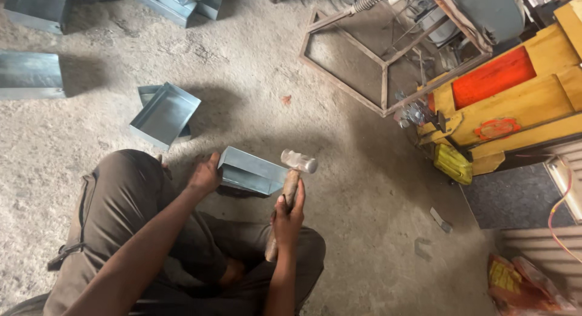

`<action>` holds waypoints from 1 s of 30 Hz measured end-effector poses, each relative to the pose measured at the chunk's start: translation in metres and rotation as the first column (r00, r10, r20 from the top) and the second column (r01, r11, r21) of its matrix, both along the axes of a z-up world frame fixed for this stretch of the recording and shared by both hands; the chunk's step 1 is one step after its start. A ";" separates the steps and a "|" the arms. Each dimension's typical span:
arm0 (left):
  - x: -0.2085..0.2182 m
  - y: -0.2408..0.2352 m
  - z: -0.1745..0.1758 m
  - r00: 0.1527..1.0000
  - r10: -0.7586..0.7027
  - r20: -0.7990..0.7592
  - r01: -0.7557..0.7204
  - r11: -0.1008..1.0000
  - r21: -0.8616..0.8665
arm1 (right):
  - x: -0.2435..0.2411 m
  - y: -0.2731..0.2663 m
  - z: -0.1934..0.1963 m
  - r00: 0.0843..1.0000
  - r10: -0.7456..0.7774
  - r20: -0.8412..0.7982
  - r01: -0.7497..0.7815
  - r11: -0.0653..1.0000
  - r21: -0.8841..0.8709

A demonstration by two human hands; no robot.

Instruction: The person assembles metal boxes by hammering the edges of sheet metal components together.

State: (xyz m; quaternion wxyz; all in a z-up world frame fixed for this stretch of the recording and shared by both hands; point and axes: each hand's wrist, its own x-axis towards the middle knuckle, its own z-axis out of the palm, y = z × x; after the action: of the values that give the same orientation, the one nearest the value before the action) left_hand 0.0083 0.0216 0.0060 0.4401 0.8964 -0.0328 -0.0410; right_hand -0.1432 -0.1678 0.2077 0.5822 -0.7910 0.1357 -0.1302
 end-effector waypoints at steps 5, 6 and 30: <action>0.005 0.003 -0.009 0.978 0.035 0.207 -0.036 0.999 0.000 | -0.001 -0.022 -0.002 0.997 -0.075 0.014 0.071 0.977 0.199; 0.008 0.003 -0.007 0.982 0.044 0.186 -0.041 0.999 -0.023 | -0.001 -0.025 -0.002 0.993 -0.117 0.032 0.107 0.966 0.237; -0.005 -0.025 0.223 0.871 -0.307 0.384 -0.001 0.779 0.627 | 0.018 -0.001 0.137 0.884 0.015 0.467 0.135 0.948 -0.287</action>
State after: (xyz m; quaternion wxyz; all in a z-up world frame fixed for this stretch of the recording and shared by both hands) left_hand 0.0035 -0.0033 0.2293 0.1021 0.9663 -0.1975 0.1301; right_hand -0.1257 -0.1684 0.3445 0.4610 -0.8141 -0.0047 -0.3530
